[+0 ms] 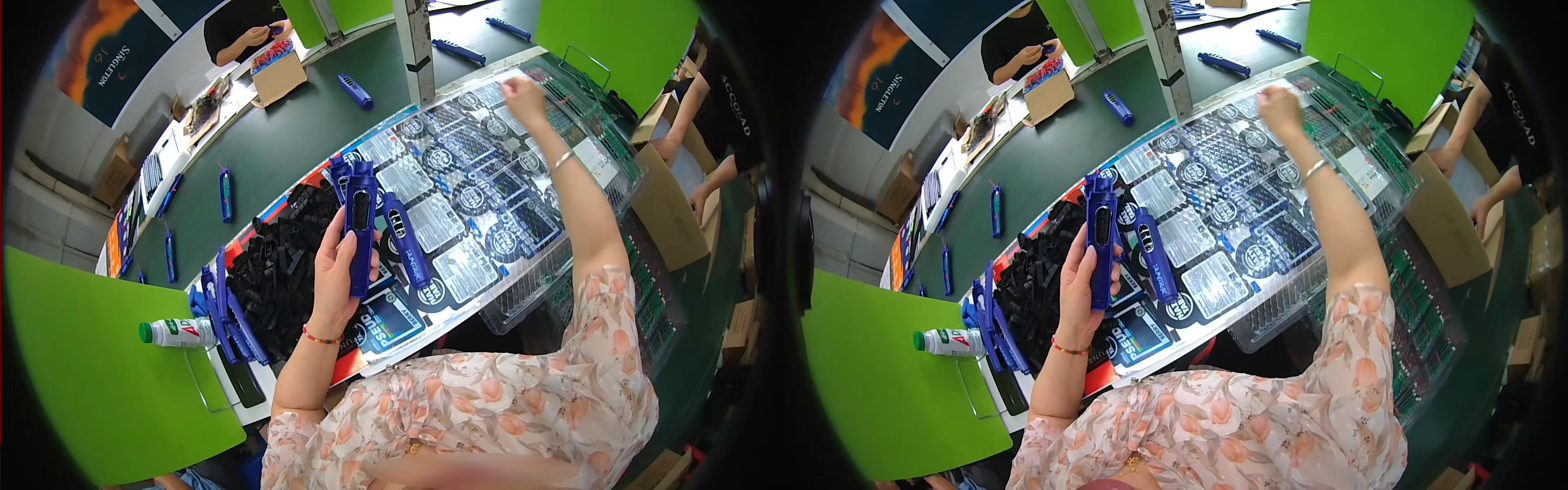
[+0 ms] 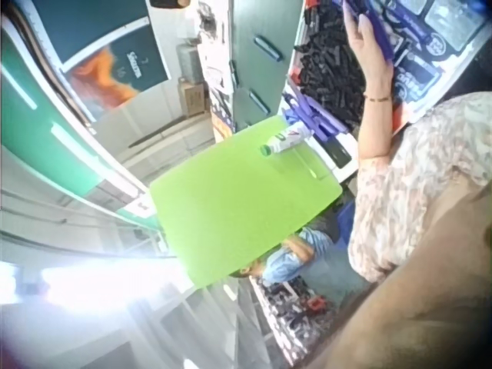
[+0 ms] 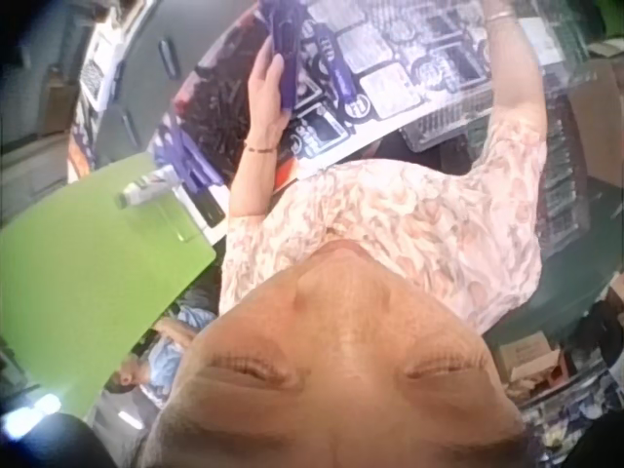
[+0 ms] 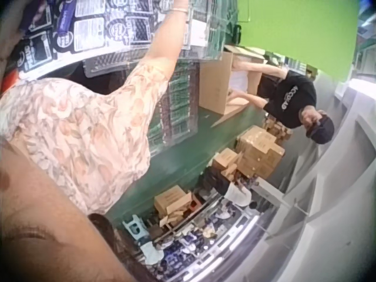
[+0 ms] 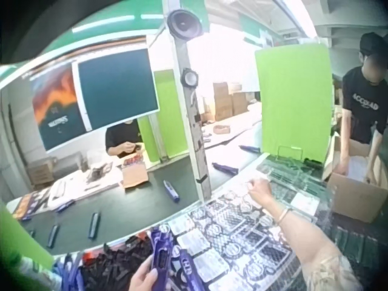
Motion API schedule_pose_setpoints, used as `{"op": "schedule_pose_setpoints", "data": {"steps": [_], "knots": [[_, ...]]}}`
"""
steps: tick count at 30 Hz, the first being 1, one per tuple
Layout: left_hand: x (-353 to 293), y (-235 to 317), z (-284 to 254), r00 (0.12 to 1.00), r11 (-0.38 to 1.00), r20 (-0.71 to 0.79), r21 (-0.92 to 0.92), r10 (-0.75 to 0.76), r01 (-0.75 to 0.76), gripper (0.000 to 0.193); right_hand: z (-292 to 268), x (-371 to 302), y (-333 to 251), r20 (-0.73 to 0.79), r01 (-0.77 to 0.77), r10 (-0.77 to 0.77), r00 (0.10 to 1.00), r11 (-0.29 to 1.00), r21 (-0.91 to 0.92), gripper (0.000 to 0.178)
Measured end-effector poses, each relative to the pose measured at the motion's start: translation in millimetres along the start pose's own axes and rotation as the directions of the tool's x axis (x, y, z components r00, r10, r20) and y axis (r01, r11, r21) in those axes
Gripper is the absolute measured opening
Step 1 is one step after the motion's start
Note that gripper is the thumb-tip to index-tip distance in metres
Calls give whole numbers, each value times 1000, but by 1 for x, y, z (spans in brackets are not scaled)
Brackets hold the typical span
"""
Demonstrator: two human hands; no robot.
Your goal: The person assembles internal components and wiring into blue plastic tool housings by hand, taking green PCB components and red wires from a plastic bin and a cardboard box and inserting them into the housings.
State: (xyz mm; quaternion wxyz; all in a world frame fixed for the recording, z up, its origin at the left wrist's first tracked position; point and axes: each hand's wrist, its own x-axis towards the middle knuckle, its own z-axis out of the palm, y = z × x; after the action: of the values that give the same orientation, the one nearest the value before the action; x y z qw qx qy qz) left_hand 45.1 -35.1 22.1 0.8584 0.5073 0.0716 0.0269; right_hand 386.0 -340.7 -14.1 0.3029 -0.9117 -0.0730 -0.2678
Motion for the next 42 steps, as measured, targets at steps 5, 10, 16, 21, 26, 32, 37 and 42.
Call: {"op": "schedule_pose_setpoints", "data": {"steps": [5,10,16,21,26,32,37,42], "knots": [[0,-3,-4,998,1000,-50,-8,29,-29,54,7,40,93,82,-354,401,912,875,-331,23],[0,-7,-9,993,1000,-112,13,25,-23,52,7,49,85,152,-366,436,887,864,-345,24],[3,-2,-5,997,999,-82,-41,-10,7,51,-42,46,18,-179,-69,-21,984,873,-483,28],[1,-7,-12,999,990,-43,-140,-33,27,52,-70,-22,-103,184,-103,-66,981,628,771,50],[-4,-10,-22,999,974,-14,-223,-51,46,51,-80,-130,-209,389,-270,-242,889,409,872,51],[-10,-5,-8,994,971,-109,-238,4,-30,50,-67,-188,-253,452,-375,-266,852,293,880,47],[-12,-13,-24,996,970,-44,-230,74,-82,50,-56,-205,-266,500,-424,-282,819,289,858,43],[-13,-10,-29,994,966,-48,-236,96,-105,51,-50,-211,-267,538,-443,-272,798,340,830,43]]}}
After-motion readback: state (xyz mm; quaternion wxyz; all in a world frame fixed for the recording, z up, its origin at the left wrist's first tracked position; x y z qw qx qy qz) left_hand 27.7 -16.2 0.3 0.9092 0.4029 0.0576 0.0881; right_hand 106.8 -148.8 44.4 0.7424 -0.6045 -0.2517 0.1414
